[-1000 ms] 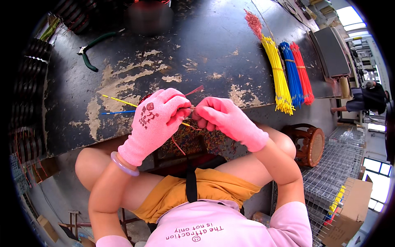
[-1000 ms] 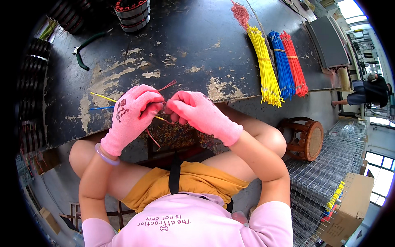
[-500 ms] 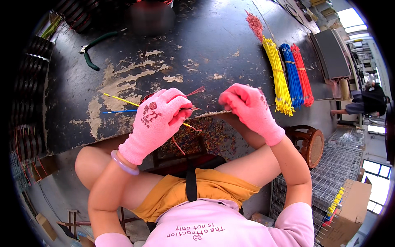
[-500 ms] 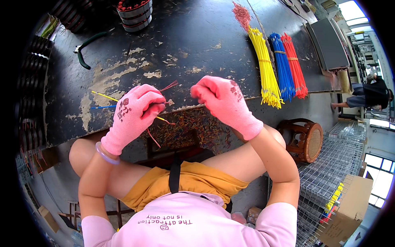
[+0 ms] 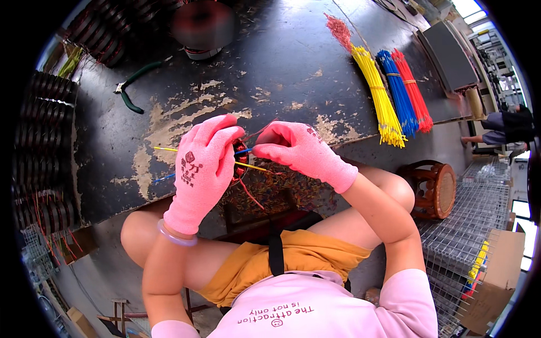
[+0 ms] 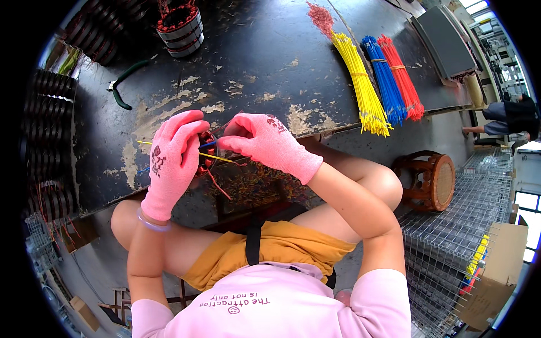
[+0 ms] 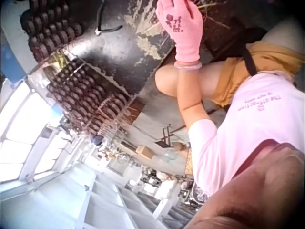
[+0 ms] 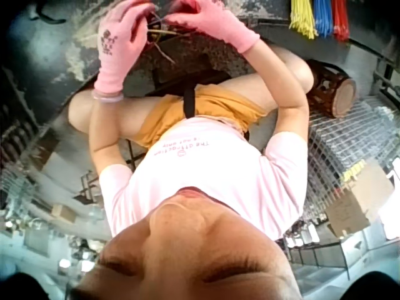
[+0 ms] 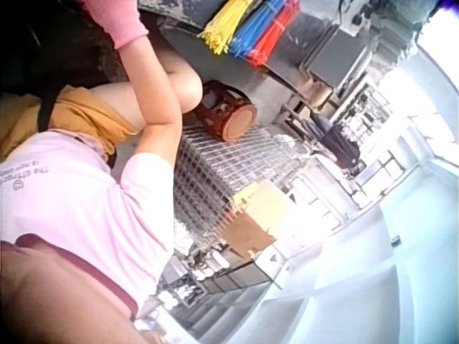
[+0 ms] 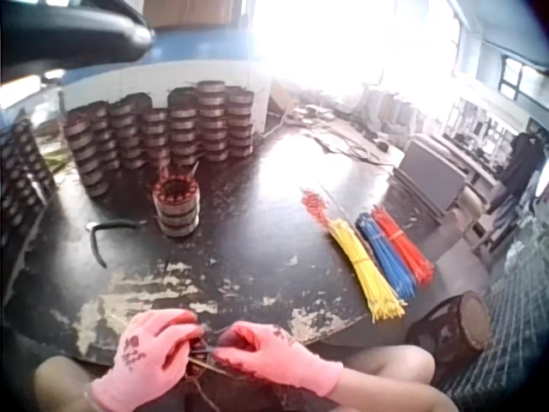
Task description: The person assembles a small electronic component by inserting various colored wires into a core, using pliers to trim wire ends, and securing them with cable ties.
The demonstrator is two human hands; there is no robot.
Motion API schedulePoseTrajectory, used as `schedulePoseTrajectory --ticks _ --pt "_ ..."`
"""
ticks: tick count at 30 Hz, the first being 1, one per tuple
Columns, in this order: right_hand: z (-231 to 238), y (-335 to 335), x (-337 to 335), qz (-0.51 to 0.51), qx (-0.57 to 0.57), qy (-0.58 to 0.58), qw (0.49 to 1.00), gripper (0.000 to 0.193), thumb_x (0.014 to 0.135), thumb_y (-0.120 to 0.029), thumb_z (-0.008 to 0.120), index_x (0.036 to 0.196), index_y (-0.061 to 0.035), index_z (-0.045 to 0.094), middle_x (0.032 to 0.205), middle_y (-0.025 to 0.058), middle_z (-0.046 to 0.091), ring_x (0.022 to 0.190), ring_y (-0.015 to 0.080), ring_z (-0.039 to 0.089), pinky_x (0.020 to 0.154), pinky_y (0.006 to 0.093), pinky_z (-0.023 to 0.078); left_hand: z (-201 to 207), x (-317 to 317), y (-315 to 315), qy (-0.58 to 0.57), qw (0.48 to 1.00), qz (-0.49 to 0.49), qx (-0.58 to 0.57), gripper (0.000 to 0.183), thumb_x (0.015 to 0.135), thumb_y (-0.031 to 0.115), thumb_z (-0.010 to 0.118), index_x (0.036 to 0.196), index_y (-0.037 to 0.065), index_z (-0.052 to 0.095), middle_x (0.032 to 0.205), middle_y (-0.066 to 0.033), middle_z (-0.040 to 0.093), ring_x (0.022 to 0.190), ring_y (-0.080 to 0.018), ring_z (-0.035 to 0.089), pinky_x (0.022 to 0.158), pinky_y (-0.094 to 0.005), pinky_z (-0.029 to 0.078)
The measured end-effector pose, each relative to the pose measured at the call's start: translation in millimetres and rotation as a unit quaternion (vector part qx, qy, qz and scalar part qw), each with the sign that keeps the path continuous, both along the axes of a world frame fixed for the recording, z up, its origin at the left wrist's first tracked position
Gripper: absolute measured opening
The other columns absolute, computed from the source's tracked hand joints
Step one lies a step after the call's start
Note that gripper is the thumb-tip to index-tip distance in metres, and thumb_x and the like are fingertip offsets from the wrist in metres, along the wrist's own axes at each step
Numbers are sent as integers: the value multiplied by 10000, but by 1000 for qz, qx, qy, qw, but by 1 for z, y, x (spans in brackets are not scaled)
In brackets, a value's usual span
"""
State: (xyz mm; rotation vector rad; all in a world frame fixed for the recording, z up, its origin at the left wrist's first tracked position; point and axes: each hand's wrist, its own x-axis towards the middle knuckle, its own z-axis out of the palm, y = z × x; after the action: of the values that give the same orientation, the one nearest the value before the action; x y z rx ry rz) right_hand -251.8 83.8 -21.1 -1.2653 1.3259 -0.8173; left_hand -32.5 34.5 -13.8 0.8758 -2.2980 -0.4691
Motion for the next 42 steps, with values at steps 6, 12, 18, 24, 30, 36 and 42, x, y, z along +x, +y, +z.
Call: schedulePoseTrajectory --ticks 6,12,18,24,30,36,42 --pt "-2 -1 -4 48 16 79 996 251 970 -269 707 965 -19 697 761 64 675 679 97 623 612 306 507 -18 -3 2 -47 999 3 -26 298 902 26 630 1194 74 659 1316 -106 615 1253 -355 544 1109 -473 401" --pt "-14 -9 -10 108 -243 175 948 239 926 -286 711 929 -49 679 853 124 702 820 298 702 728 393 543 -14 -4 2 -36 999 3 -19 309 960 56 578 1262 69 647 1320 -120 612 1248 -363 548 1092 -471 413" --pt "0 -4 -14 90 -128 238 959 333 916 -418 668 907 -87 702 852 150 709 885 356 704 785 456 545 -10 -14 3 -64 998 0 27 307 980 60 559 1275 50 645 1234 -147 650 1180 -349 597 1040 -443 451" --pt "-5 22 -72 -31 -102 232 967 398 951 -455 669 893 -63 706 805 145 710 796 309 703 752 425 536 -12 -10 3 -73 996 2 51 301 1015 65 505 1278 12 642 1246 -169 651 1175 -361 600 1043 -440 445" --pt "19 100 -235 -537 -193 253 781 185 951 -240 741 943 -55 741 784 46 714 687 118 664 650 298 534 -15 -10 4 -74 996 3 44 308 1022 33 478 1285 -7 634 1257 -164 647 1174 -342 600 1043 -409 447" --pt "-10 90 -313 -403 5 651 643 571 845 -661 701 1034 -123 742 1032 81 716 1009 282 698 853 433 548 -20 -7 1 -87 995 -2 42 310 1026 24 471 1290 -12 630 1265 -158 642 1168 -329 593 1039 -395 449" --pt "-16 76 -338 -362 37 619 696 299 945 -402 678 1090 -141 706 1061 81 729 1041 290 700 865 435 556 -19 -8 2 -70 997 8 45 299 1011 47 487 1260 -2 645 1241 -168 654 1153 -359 602 1029 -430 446"
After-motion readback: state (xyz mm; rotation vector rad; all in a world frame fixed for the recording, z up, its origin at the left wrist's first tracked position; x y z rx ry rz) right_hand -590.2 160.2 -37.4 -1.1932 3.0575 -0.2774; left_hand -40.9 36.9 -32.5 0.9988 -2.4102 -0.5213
